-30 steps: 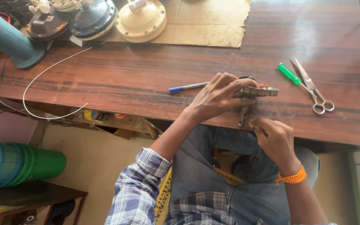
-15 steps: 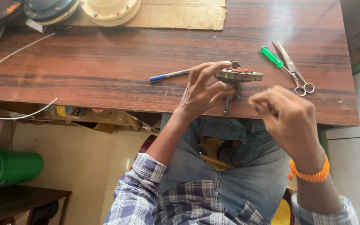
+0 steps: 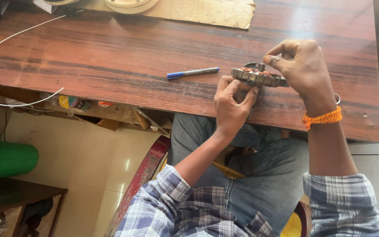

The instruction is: The person winds copper wire around the slots of a stator core held in a bench vise. They rotate the stator and guide the wire by hand, continuing the winding process throughout the clip.

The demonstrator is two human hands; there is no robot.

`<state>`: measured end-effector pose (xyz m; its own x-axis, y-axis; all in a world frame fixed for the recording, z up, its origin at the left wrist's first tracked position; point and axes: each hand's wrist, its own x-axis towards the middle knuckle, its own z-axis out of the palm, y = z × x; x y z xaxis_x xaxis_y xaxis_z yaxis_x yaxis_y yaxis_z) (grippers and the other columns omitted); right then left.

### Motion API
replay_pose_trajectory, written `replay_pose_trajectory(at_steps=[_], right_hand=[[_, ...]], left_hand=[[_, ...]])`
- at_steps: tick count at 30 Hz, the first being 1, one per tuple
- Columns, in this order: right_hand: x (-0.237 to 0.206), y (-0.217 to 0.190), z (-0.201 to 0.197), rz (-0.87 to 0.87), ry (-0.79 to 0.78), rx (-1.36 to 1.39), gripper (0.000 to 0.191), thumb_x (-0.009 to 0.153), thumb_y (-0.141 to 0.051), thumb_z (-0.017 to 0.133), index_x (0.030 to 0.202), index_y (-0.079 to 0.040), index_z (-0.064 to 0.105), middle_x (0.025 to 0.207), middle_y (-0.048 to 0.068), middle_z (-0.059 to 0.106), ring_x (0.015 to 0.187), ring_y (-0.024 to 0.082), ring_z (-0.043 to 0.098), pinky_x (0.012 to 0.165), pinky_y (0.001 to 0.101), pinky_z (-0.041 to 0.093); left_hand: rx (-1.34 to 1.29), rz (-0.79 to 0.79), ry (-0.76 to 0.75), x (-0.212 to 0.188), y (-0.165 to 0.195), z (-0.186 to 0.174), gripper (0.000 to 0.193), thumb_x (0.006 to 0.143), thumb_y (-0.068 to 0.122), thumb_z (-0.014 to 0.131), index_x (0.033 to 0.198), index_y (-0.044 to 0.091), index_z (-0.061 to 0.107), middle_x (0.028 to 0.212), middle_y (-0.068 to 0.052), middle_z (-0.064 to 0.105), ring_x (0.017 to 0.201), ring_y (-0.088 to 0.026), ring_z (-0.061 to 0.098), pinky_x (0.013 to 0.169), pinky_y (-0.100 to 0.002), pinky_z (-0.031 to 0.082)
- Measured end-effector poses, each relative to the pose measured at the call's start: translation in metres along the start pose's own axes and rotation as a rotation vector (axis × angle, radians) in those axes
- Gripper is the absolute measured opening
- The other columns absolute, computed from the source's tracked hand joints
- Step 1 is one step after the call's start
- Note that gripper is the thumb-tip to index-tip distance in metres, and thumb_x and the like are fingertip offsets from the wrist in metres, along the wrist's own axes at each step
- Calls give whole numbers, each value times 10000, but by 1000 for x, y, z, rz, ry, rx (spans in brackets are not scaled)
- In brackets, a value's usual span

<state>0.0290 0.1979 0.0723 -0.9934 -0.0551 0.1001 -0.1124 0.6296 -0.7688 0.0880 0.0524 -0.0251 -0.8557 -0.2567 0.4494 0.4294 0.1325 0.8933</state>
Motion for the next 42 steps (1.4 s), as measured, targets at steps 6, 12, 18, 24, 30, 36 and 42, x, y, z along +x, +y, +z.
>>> replay_pose_trajectory(at_steps=[6, 12, 18, 24, 30, 36, 42], right_hand=[[11, 41, -3, 68, 34, -52, 121, 937, -111, 807, 1020, -24, 796, 681, 0, 579, 597, 64, 450, 491, 287, 340], [-7, 58, -27, 72, 80, 137, 158, 940, -90, 789, 1080, -16, 785, 931, 43, 740, 771, 39, 610, 650, 203, 475], [-46, 15, -52, 67, 141, 219, 145, 987, -73, 756, 1105, 10, 756, 977, 106, 752, 781, 71, 597, 594, 224, 432], [-74, -16, -40, -45, 50, 46, 110, 966, -52, 746, 1060, -1, 768, 908, 77, 769, 768, 69, 667, 659, 214, 518], [-86, -20, -23, 0, 110, -3, 83, 946, -38, 750, 1015, 3, 767, 733, 53, 614, 650, 52, 489, 554, 224, 368], [-79, -15, -30, -3, 199, 217, 87, 1011, -75, 748, 1023, 10, 740, 790, -52, 648, 684, -14, 489, 583, 181, 356], [-84, -16, -26, 14, 180, 233, 103, 980, -71, 760, 1033, 17, 748, 783, -38, 666, 673, -5, 498, 564, 191, 354]], left_hand=[[57, -10, 32, -2, 0, 5, 112, 901, 122, 804, 957, 71, 722, 997, -28, 569, 858, -150, 566, 763, -317, 497], [290, 786, -283, 51, -13, -18, 664, 912, 187, 817, 1446, 158, 425, 1276, -41, 633, 1162, -216, 627, 990, -382, 526], [169, 572, -741, 88, -32, -25, 918, 935, 184, 807, 1642, 298, 233, 1284, 40, 723, 1121, -212, 699, 1065, -392, 568], [122, 551, -718, 85, -29, -26, 816, 947, 178, 807, 1608, 273, 337, 1332, 46, 724, 1199, -228, 699, 1073, -378, 566], [69, 581, -652, 86, -37, -24, 637, 939, 223, 806, 1477, 204, 466, 1311, 42, 716, 1183, -228, 713, 1007, -371, 582], [111, 600, -658, 89, -34, -22, 516, 931, 241, 806, 1377, 201, 550, 1225, 30, 734, 1066, -192, 736, 941, -376, 601], [174, 604, -716, 96, -27, -23, 399, 894, 268, 820, 1273, 235, 700, 1180, -1, 765, 1038, -209, 754, 905, -352, 612]])
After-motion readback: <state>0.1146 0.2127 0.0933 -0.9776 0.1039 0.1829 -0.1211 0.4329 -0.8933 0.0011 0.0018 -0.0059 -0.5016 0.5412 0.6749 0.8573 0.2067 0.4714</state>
